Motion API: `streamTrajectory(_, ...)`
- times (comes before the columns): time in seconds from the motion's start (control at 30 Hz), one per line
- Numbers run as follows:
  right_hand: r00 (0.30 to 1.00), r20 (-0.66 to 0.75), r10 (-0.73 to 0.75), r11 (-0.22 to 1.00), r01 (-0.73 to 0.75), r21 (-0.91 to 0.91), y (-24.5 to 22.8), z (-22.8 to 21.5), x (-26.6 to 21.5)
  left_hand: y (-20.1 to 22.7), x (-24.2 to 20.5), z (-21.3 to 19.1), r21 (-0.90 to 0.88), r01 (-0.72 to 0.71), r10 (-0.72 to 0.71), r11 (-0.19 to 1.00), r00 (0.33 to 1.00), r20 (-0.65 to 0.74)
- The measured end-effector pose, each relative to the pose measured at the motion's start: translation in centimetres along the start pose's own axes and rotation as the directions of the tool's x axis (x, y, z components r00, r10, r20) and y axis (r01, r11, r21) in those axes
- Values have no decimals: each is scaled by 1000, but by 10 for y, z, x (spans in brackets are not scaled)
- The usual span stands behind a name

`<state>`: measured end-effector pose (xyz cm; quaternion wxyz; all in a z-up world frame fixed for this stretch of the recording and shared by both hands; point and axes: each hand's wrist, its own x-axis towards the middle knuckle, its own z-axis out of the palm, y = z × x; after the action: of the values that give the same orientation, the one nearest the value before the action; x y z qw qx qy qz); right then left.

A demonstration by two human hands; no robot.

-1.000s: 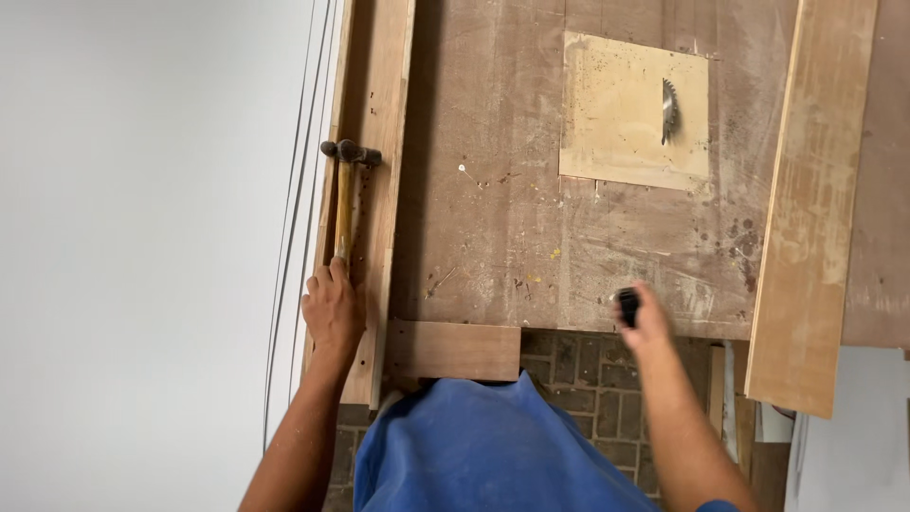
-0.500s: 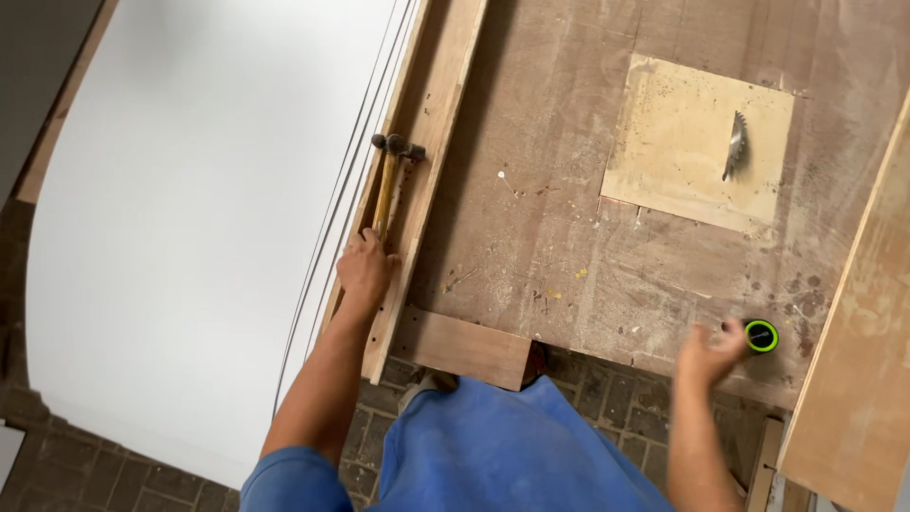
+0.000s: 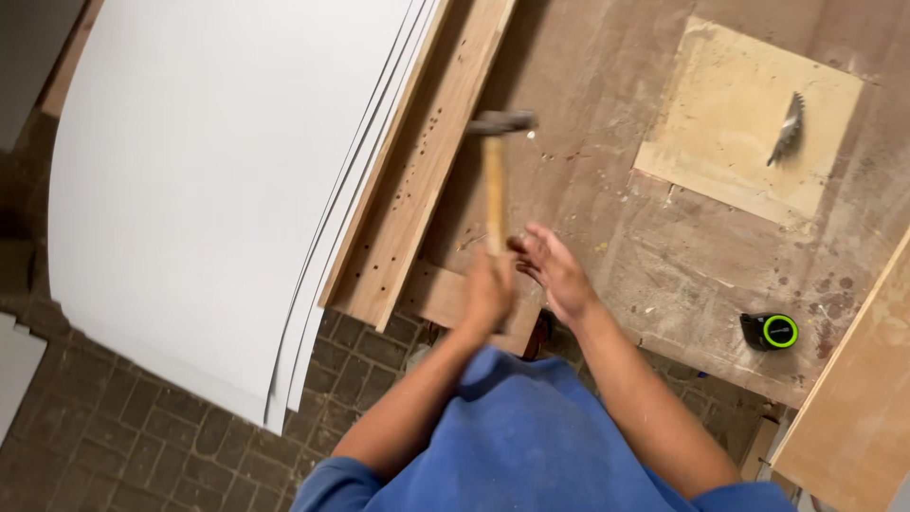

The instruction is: The person uses a hammer to tap wooden slats into place on a workbench. They then use a tape measure to measure the slats and the workbench surface. Finally, they lift and position a stack of white panels onto the wooden frame.

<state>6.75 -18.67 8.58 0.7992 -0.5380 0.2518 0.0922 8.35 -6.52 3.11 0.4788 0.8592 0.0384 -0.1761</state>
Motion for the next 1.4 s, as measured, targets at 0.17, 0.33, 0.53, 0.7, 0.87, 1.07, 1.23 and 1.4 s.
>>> streamTrajectory(0.17,993,-55,108,993,-104,62,29,-46,40,12,-20,-58,-17,-206,206,978,958,199)
streamTrajectory(0.33,924,-331,191,934,-274,-227,70,-112,-36,-102,48,-149,569,-67,298,819,898,-324)
streamTrajectory(0.53,892,-192,409,766,-450,-459,144,-85,-82,-144,64,-197,623,-113,290,774,938,-190)
streamTrajectory(0.7,943,-148,297,783,-330,-527,184,-63,-59,-183,71,-193,607,-193,365,771,915,-173)
streamTrajectory(0.87,920,-221,324,899,-372,-231,174,-60,-73,-186,78,-193,610,-193,348,769,926,-145)
streamTrajectory(1.07,948,-269,170,883,-267,-385,149,-36,-102,-183,77,-203,549,-205,321,810,939,-122)
streamTrajectory(1.23,991,-87,98,756,-131,-641,57,12,-111,-184,83,-211,528,-218,336,821,932,-137)
streamTrajectory(1.4,992,24,-125,589,93,-803,16,56,-123,-181,88,-215,439,-141,233,887,959,-162)
